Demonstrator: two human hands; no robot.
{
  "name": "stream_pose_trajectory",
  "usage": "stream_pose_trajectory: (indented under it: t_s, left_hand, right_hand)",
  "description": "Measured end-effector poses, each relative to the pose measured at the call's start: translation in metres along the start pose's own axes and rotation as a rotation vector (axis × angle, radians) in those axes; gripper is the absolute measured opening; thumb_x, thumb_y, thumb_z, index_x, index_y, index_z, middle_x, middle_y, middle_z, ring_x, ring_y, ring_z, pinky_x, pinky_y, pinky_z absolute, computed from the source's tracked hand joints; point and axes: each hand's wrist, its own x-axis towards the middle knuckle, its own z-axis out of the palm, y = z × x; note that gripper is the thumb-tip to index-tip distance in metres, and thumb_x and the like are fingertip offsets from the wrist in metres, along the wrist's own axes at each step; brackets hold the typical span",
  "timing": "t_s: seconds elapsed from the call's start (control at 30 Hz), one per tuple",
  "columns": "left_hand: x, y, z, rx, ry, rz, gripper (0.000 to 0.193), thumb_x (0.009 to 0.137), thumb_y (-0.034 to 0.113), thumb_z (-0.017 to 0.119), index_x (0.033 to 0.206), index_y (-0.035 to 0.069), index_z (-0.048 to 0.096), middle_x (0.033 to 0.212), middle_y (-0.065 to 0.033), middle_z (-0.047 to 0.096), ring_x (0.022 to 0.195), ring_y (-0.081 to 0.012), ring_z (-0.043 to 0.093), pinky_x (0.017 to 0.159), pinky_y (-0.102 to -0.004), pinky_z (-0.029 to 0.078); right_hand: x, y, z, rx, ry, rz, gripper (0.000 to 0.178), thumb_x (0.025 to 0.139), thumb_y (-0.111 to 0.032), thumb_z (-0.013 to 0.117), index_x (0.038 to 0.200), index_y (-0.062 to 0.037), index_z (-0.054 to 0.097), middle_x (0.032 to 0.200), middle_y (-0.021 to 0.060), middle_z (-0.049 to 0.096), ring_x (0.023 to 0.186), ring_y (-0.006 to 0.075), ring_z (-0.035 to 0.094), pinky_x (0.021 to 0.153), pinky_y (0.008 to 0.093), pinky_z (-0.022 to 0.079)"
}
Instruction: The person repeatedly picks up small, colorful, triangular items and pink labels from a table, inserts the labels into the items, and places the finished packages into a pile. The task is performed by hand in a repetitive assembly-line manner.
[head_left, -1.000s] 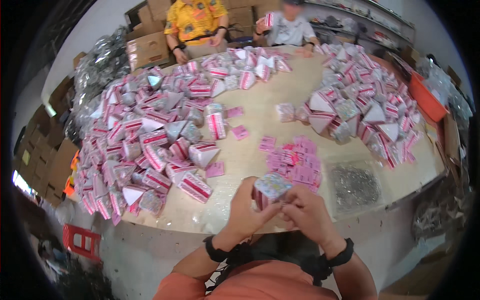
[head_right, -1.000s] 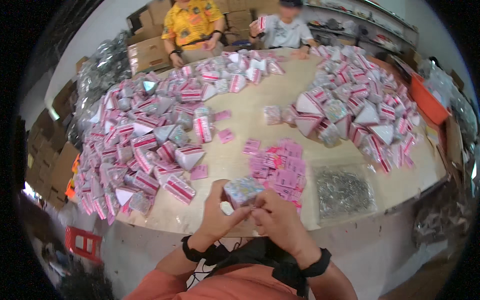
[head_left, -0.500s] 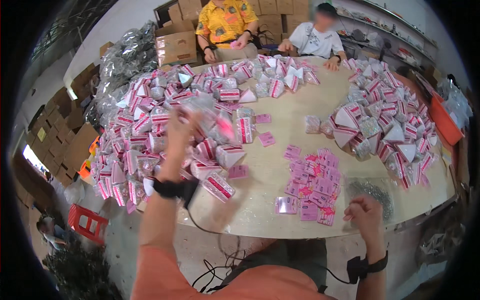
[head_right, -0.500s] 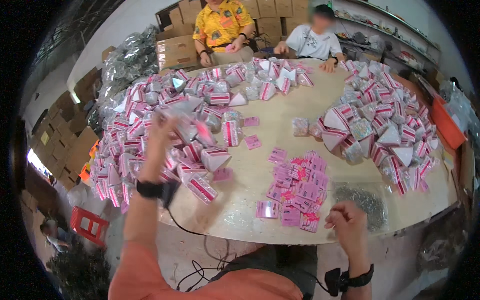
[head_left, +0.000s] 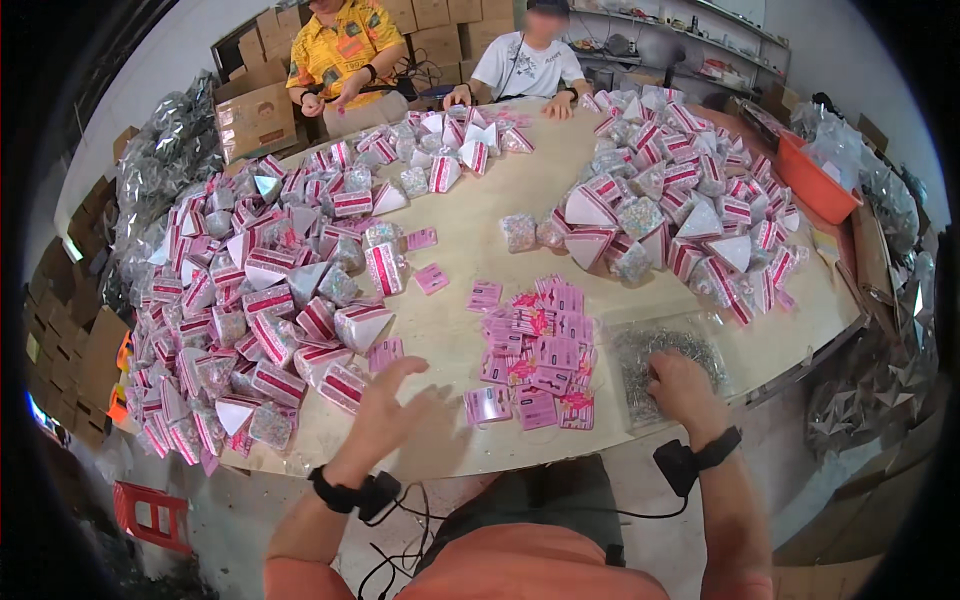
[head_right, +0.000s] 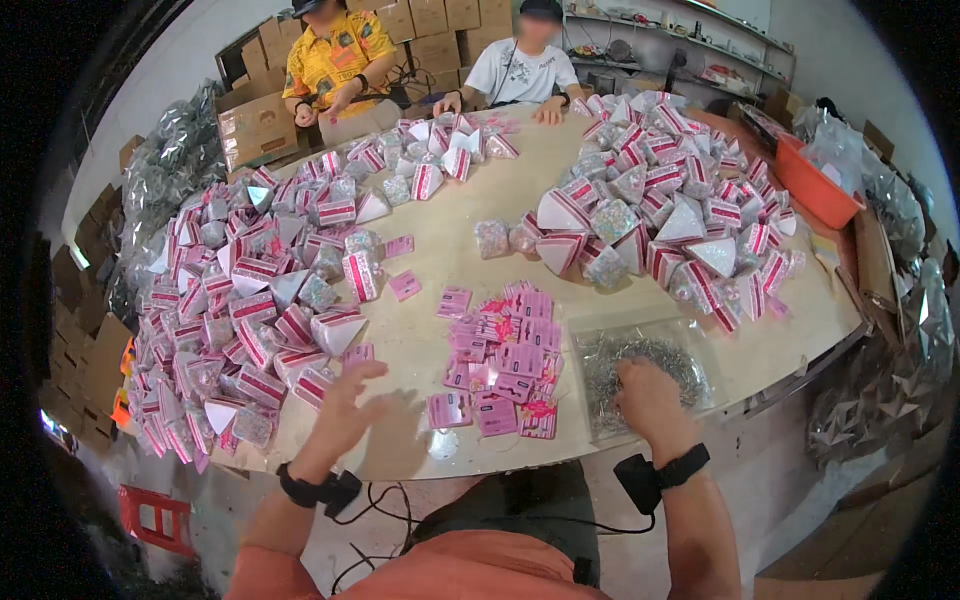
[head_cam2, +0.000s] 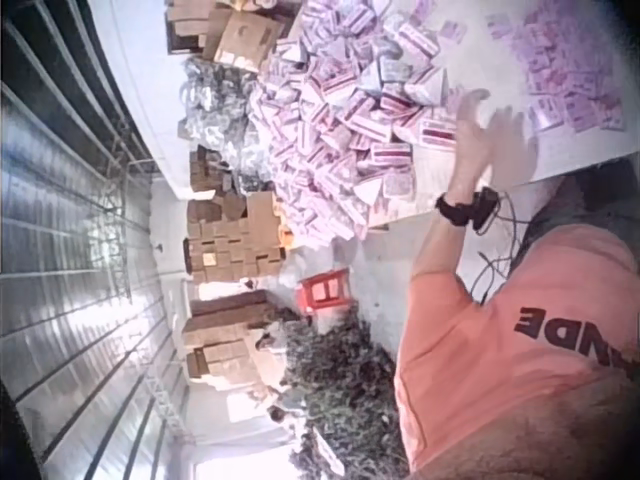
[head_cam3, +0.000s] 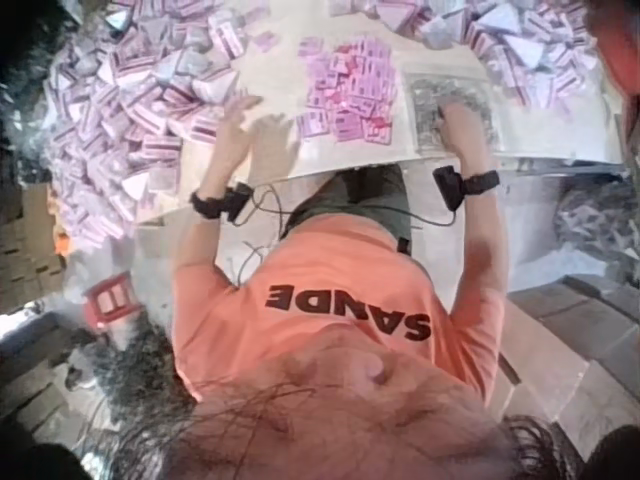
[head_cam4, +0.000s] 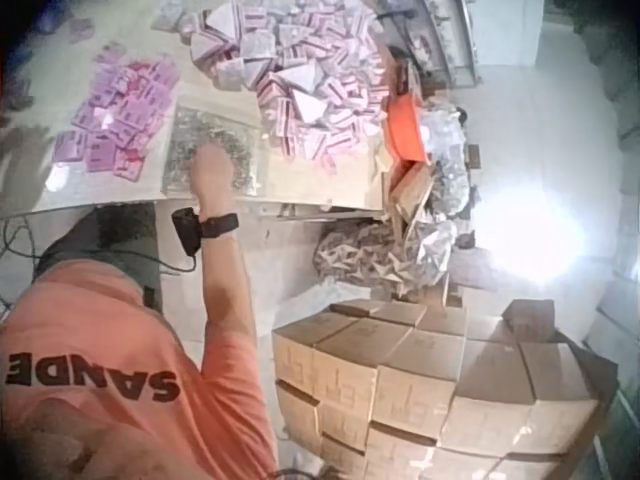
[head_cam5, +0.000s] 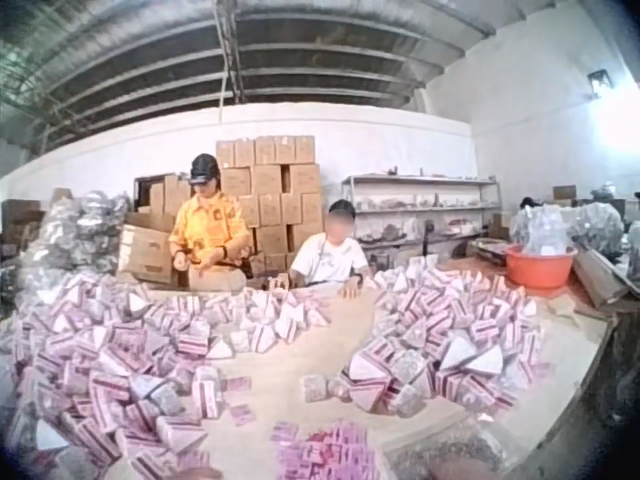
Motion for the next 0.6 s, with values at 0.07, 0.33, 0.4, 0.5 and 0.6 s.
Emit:
stream_pose_trajectory:
  t_s: [0.07, 0.33, 0.4, 0.5, 0.6]
  left_hand:
    - [-0.008, 0.009, 0.020, 0.036, -0.092, 0.038, 0.038, 0.077, 0.017, 0.067, 0.110, 0.001, 0.056, 0.109, -0.0162, 0.058, 0.103, -0.0301, 0.056, 0.090, -0.0375, 0.043]
    - [-0.016, 0.007, 0.059, 0.131, -0.180, 0.237, 0.044, 0.076, 0.019, 0.065, 0.113, 0.000, 0.051, 0.112, -0.0192, 0.054, 0.106, -0.0359, 0.050, 0.092, -0.0408, 0.040]
    - [-0.015, 0.009, 0.061, 0.160, -0.163, 0.261, 0.044, 0.076, 0.020, 0.066, 0.113, 0.001, 0.051, 0.111, -0.0187, 0.054, 0.105, -0.0357, 0.050, 0.091, -0.0410, 0.040]
    - [-0.014, 0.009, 0.061, 0.155, -0.178, 0.237, 0.044, 0.076, 0.019, 0.066, 0.113, 0.002, 0.051, 0.110, -0.0176, 0.055, 0.104, -0.0349, 0.051, 0.091, -0.0407, 0.041]
    - [-0.011, 0.015, 0.057, 0.093, -0.214, 0.152, 0.039, 0.076, 0.017, 0.066, 0.110, 0.002, 0.054, 0.108, -0.0165, 0.057, 0.101, -0.0319, 0.054, 0.088, -0.0391, 0.043]
  right_hand:
    - [0.004, 0.003, 0.002, 0.021, 0.009, -0.024, 0.010, 0.073, -0.008, 0.058, 0.081, -0.0025, 0.060, 0.083, 0.0197, 0.060, 0.085, 0.0381, 0.059, 0.074, 0.0463, 0.047]
    - [0.007, 0.010, -0.009, 0.295, 0.165, -0.027, 0.007, 0.072, -0.007, 0.058, 0.076, -0.0012, 0.060, 0.076, 0.0196, 0.059, 0.075, 0.0373, 0.058, 0.068, 0.0448, 0.046]
    - [0.004, 0.015, -0.012, 0.401, 0.164, 0.039, 0.008, 0.071, -0.006, 0.059, 0.076, -0.0003, 0.059, 0.074, 0.0194, 0.059, 0.070, 0.0361, 0.058, 0.064, 0.0421, 0.045]
    - [0.002, 0.015, -0.022, 0.468, 0.192, 0.094, 0.009, 0.070, -0.004, 0.060, 0.076, 0.0012, 0.057, 0.069, 0.0170, 0.056, 0.064, 0.0306, 0.057, 0.060, 0.0373, 0.045]
    - [0.001, 0.011, -0.026, 0.553, 0.279, 0.149, 0.008, 0.071, -0.002, 0.060, 0.076, 0.0023, 0.054, 0.063, 0.0122, 0.054, 0.060, 0.0223, 0.056, 0.057, 0.0332, 0.044]
